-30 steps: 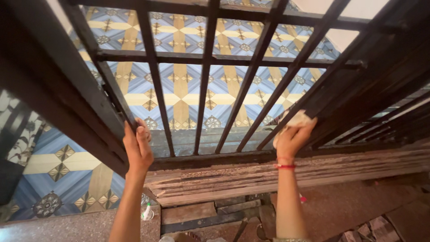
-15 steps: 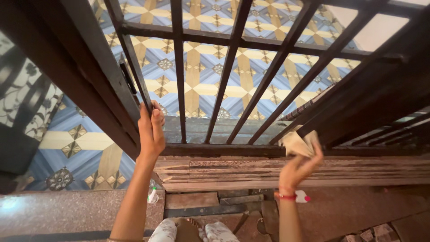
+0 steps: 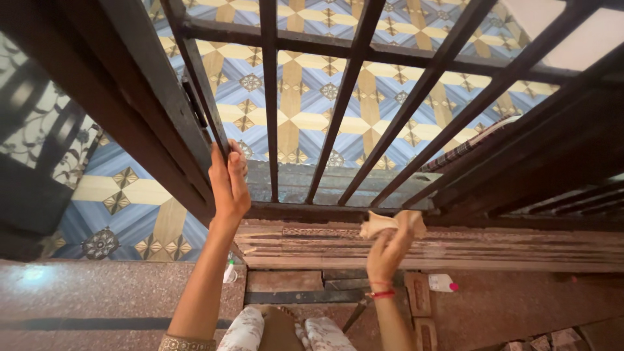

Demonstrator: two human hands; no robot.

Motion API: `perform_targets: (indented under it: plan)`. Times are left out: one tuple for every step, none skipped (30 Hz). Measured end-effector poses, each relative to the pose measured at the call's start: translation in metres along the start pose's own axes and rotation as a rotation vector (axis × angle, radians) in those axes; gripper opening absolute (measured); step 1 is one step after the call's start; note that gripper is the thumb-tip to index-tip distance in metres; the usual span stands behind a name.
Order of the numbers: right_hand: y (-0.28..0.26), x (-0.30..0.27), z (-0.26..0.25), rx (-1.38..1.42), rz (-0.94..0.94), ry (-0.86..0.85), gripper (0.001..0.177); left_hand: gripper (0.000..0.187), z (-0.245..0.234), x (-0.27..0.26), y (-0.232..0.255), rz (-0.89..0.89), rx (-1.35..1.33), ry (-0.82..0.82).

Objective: The person wipes the bars and frame of a metal gate with a cloth.

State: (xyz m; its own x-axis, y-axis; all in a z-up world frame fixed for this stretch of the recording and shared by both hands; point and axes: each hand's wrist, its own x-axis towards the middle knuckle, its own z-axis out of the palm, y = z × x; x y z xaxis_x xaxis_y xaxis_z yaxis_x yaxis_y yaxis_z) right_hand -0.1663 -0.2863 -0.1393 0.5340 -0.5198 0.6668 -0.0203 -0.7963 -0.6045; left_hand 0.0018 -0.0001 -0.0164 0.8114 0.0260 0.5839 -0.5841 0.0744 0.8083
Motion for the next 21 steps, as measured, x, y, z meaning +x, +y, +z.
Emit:
perform_targets:
  plan:
    - [0.004, -0.002, 0.008, -0.07, -0.017, -0.017, 0.052, 0.041, 0.0, 0.0, 0.0, 0.007, -0.01, 0.0]
    - [0.007, -0.002, 0.014, -0.14, -0.035, -0.034, 0.052, 0.041, 0.0, 0.0, 0.0, 0.014, -0.02, 0.0]
    - [0.011, 0.003, 0.017, -0.172, -0.025, -0.069, 0.049, 0.04, 0.0, 0.001, 0.0, 0.022, -0.03, 0.0]
    - [0.015, 0.011, 0.019, -0.205, -0.015, -0.108, 0.046, 0.04, 0.0, 0.001, 0.0, 0.026, -0.026, 0.002]
    - [0.018, 0.02, 0.021, -0.237, -0.006, -0.147, 0.043, 0.04, 0.0, 0.002, 0.0, 0.029, -0.023, 0.003]
    - [0.019, 0.028, 0.021, -0.25, -0.039, -0.161, 0.044, 0.041, 0.001, 0.0, 0.0, 0.028, -0.022, 0.002]
    - [0.02, 0.035, 0.021, -0.261, -0.073, -0.176, 0.045, 0.041, 0.001, -0.001, 0.0, 0.032, -0.028, 0.003]
    - [0.018, 0.043, 0.022, -0.27, -0.109, -0.187, 0.046, 0.042, 0.002, 0.0, 0.0, 0.042, -0.034, 0.005]
    - [0.014, 0.047, 0.022, -0.292, -0.133, -0.2, 0.049, 0.042, 0.002, 0.002, 0.0, 0.053, -0.04, 0.007]
    - [0.01, 0.049, 0.022, -0.315, -0.156, -0.216, 0.051, 0.043, 0.003, 0.002, 0.0, 0.062, -0.028, 0.007]
    - [0.006, 0.05, 0.02, -0.337, -0.18, -0.231, 0.053, 0.044, 0.003, 0.002, 0.0, 0.072, -0.015, 0.007]
    - [0.001, 0.05, 0.019, -0.341, -0.208, -0.284, 0.053, 0.045, 0.003, 0.002, -0.001, 0.084, -0.003, 0.008]
    - [-0.004, 0.048, 0.017, -0.344, -0.237, -0.338, 0.053, 0.044, 0.002, 0.002, -0.001, 0.087, -0.002, 0.013]
    - [-0.01, 0.049, 0.016, -0.349, -0.266, -0.389, 0.053, 0.044, 0.004, 0.002, -0.003, 0.092, -0.003, 0.018]
    - [-0.015, 0.048, 0.016, -0.307, -0.301, -0.397, 0.052, 0.043, 0.004, 0.002, -0.004, 0.096, -0.005, 0.023]
    - [-0.022, 0.046, 0.016, -0.265, -0.336, -0.405, 0.051, 0.043, 0.004, 0.002, -0.006, 0.082, -0.003, 0.026]
    - [-0.028, 0.045, 0.016, -0.223, -0.371, -0.412, 0.051, 0.042, 0.004, 0.002, -0.007, 0.068, -0.002, 0.03]
    - [-0.032, 0.045, 0.017, -0.195, -0.364, -0.434, 0.048, 0.042, 0.003, 0.001, -0.008, 0.053, -0.001, 0.032]
    - [-0.035, 0.046, 0.018, -0.167, -0.356, -0.456, 0.046, 0.041, 0.003, 0.001, -0.008, 0.052, -0.003, 0.025]
    - [-0.037, 0.049, 0.022, -0.136, -0.35, -0.477, 0.044, 0.04, 0.002, 0.001, -0.009, 0.054, -0.003, 0.018]
    - [-0.036, 0.053, 0.024, -0.17, -0.383, -0.497, 0.042, 0.04, 0.001, 0.001, -0.009, 0.055, -0.002, 0.011]
